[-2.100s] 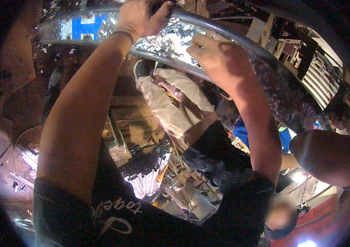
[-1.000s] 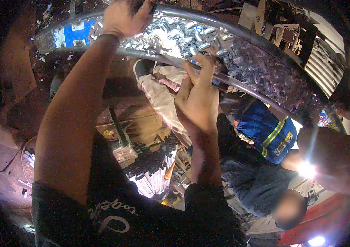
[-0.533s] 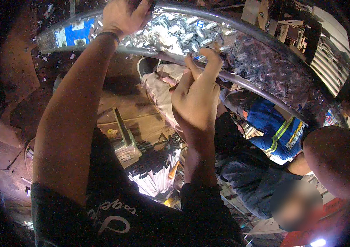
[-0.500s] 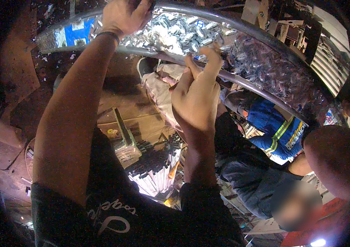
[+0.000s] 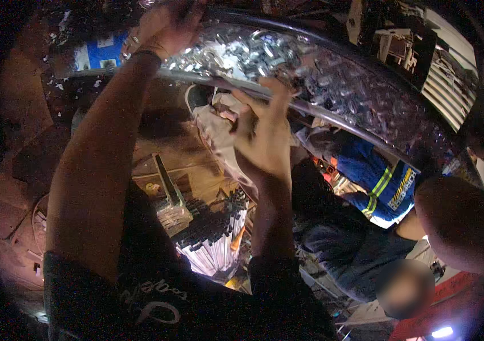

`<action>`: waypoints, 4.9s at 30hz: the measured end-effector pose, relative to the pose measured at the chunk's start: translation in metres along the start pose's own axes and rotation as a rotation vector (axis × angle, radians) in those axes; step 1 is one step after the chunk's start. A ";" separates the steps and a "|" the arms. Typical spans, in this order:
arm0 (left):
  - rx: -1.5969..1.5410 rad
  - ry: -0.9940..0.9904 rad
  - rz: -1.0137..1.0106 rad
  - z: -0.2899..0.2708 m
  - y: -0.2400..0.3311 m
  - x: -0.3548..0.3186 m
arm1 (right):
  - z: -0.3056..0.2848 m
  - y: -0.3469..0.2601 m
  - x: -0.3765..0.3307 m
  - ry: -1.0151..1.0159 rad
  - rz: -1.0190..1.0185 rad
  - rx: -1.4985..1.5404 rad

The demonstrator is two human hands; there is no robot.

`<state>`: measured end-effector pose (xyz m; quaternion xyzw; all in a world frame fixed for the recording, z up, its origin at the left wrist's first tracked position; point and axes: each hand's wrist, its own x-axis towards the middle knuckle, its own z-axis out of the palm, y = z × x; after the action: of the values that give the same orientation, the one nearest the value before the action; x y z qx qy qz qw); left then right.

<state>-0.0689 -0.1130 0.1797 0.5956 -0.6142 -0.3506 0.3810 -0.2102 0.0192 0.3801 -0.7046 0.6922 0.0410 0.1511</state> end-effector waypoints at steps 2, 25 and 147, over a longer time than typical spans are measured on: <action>0.023 -0.092 -0.071 -0.004 0.008 0.005 | -0.008 -0.006 -0.006 -0.002 0.264 0.378; -0.090 -0.032 0.002 -0.007 0.006 -0.001 | 0.027 -0.034 0.004 -0.109 0.481 0.201; -0.038 -0.258 0.197 0.001 0.075 -0.045 | -0.089 0.084 0.048 0.347 0.189 -0.446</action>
<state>-0.1045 -0.0648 0.2430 0.4751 -0.7068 -0.3967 0.3426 -0.3048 -0.0503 0.4388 -0.6494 0.7440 0.0849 -0.1324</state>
